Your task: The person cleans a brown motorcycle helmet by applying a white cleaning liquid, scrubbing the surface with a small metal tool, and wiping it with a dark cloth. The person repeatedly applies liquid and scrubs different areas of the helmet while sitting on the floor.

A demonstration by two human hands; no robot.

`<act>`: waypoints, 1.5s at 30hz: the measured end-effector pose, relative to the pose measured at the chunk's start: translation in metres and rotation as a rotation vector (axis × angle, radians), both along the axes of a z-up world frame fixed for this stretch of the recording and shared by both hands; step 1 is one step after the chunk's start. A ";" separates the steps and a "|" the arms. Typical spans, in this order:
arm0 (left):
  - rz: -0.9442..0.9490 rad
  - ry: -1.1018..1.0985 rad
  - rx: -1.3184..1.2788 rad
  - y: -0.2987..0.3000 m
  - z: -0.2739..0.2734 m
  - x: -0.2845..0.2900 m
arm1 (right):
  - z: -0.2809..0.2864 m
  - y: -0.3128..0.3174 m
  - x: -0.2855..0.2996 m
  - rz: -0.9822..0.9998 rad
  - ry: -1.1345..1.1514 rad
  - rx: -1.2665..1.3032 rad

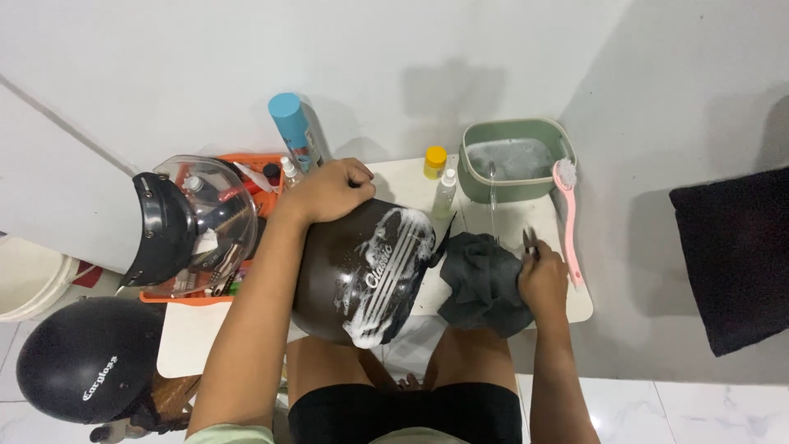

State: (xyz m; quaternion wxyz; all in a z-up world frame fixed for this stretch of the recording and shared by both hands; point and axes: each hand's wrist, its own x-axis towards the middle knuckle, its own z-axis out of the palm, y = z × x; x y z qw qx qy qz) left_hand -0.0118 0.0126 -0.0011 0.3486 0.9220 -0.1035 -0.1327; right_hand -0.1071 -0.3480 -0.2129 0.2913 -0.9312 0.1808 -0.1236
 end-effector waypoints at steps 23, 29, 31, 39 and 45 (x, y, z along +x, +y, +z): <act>-0.003 -0.041 -0.030 -0.004 0.002 -0.002 | 0.072 0.148 -0.049 0.210 -0.251 1.067; 0.012 -0.033 -0.022 -0.002 -0.002 0.001 | 0.035 0.144 -0.025 0.214 -0.192 1.361; 0.011 -0.046 -0.009 -0.003 -0.002 -0.001 | 0.035 0.143 -0.023 0.258 -0.161 1.557; -0.009 -0.064 0.011 -0.008 0.009 -0.007 | 0.063 0.153 -0.020 0.383 -0.058 1.893; -0.021 -0.065 0.039 -0.007 0.006 -0.005 | 0.076 0.124 -0.020 0.400 0.081 1.360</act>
